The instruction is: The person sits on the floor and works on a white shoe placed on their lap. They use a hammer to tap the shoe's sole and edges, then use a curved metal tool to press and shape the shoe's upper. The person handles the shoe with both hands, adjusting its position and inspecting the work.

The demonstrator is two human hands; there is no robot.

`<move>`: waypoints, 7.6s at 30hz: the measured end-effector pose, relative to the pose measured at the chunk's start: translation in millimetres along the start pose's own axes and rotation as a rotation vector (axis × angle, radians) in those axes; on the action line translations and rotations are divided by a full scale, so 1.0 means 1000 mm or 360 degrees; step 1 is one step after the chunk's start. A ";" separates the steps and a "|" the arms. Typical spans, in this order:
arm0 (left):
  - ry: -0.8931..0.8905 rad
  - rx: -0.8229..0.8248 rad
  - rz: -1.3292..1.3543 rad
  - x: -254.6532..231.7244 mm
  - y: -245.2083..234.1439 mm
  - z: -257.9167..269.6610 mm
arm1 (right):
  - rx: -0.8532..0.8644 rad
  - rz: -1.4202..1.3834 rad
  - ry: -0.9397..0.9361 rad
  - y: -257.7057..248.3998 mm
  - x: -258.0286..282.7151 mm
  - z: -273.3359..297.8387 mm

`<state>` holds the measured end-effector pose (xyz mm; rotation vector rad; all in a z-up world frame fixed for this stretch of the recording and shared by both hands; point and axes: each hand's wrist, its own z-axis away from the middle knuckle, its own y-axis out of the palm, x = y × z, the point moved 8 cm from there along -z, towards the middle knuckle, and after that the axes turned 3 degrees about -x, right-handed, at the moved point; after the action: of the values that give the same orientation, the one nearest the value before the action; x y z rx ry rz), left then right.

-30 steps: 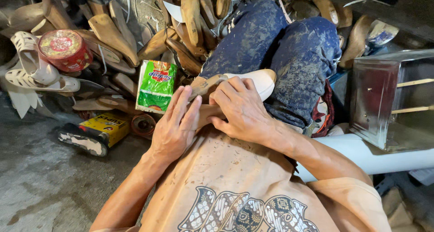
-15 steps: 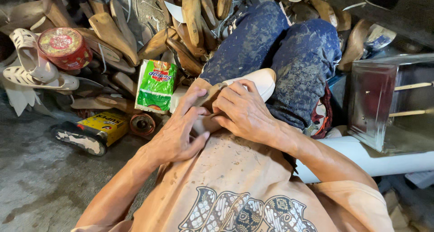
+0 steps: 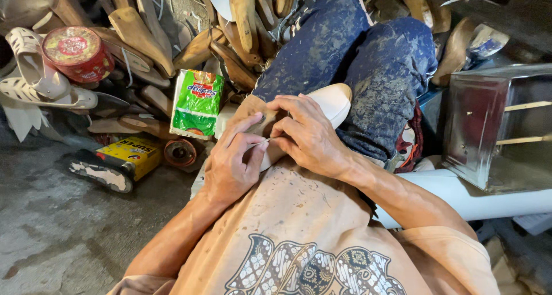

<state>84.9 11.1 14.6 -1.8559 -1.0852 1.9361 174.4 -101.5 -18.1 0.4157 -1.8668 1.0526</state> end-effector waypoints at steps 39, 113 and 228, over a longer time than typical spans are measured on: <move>0.0828 0.0096 0.0231 -0.063 0.119 -0.169 | -0.1119 0.1039 0.0036 -0.178 -0.038 -0.008; 0.0764 0.0592 0.0853 -0.066 0.068 -0.150 | -0.0575 0.0052 0.0998 -0.096 0.020 0.068; -0.0118 0.0216 0.0897 -0.001 0.123 -0.126 | 0.0570 0.0544 0.1037 -0.105 0.000 0.131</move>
<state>241.0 -32.5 -53.3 -2.1888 -0.4493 2.3118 169.9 -267.9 6.8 -0.0621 -1.1860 1.5417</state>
